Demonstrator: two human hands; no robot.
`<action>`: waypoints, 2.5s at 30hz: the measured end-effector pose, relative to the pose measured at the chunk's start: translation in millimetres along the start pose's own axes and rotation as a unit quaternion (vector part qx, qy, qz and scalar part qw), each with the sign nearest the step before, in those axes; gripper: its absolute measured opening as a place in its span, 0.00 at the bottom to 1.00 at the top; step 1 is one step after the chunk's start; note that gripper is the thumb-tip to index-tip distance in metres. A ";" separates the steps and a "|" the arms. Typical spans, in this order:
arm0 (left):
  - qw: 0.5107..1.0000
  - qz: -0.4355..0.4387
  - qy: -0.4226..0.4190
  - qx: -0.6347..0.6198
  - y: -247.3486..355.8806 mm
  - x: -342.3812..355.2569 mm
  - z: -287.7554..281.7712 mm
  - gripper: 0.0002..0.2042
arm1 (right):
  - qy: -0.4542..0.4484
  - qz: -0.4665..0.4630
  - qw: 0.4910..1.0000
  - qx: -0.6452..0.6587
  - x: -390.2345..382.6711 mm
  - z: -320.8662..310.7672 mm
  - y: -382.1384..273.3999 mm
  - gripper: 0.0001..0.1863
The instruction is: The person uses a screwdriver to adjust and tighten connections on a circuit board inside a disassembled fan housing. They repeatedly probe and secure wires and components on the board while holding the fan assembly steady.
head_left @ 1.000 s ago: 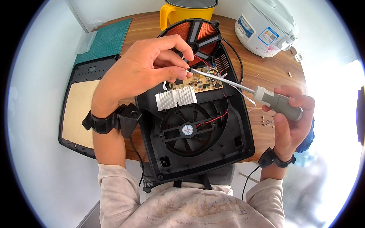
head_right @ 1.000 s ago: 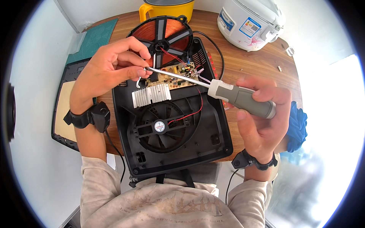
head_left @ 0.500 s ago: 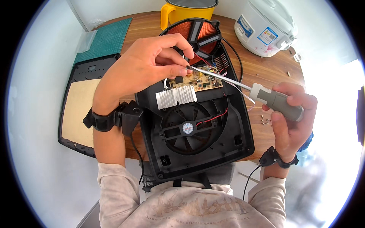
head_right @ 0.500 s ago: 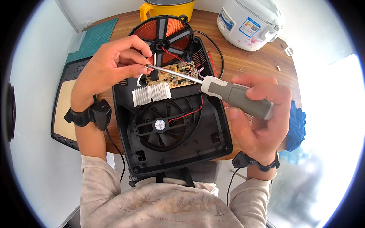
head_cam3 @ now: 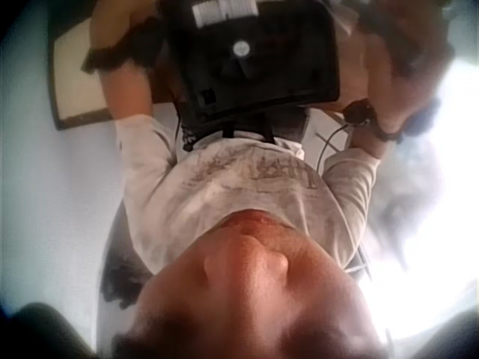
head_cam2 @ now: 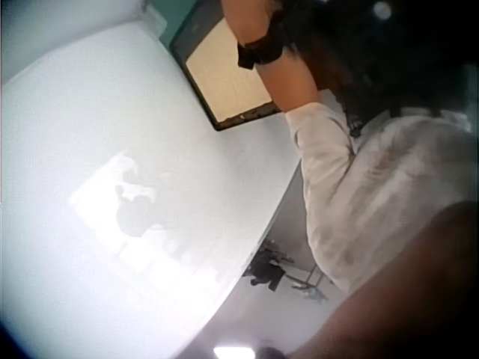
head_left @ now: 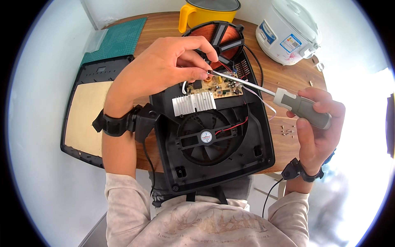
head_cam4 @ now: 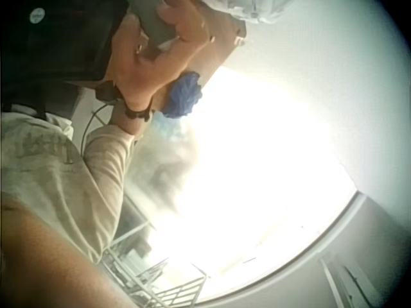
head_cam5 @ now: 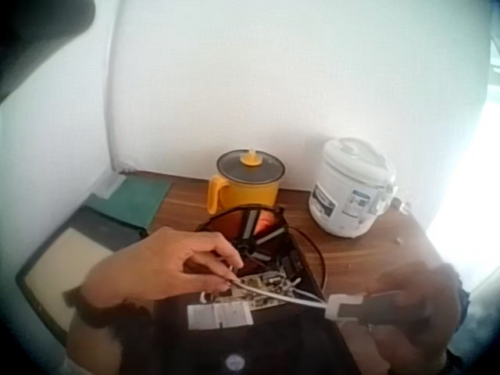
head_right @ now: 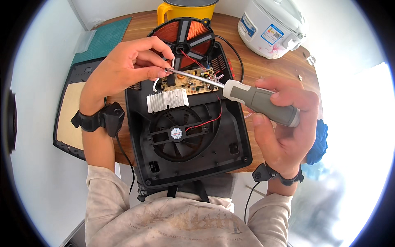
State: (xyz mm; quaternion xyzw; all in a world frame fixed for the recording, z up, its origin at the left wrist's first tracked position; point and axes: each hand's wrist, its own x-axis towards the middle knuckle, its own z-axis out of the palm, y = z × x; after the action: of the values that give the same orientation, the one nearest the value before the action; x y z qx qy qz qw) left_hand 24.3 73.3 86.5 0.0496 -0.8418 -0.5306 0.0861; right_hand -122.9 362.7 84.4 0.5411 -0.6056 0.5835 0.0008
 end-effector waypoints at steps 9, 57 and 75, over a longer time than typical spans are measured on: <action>1.000 0.003 0.003 -0.013 -1.8 -0.8 -0.1 0.12 | 0.000 -0.003 1.000 -0.003 0.7 0.1 -1.9 0.20; 0.961 -0.125 0.060 0.238 -46.7 -4.3 -27.3 0.29 | -0.185 0.027 0.976 -0.110 53.6 60.6 55.1 0.15; 0.956 -0.140 0.049 0.251 -53.1 -2.9 -28.9 0.29 | -0.198 -0.006 0.971 -0.134 54.2 62.3 55.8 0.15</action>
State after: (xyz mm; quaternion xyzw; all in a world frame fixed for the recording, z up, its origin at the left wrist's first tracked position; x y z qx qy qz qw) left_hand 32.5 25.3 50.6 0.2131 -0.9272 -0.3058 0.0367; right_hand -142.7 268.3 59.5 0.6442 -0.6635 0.3780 -0.0429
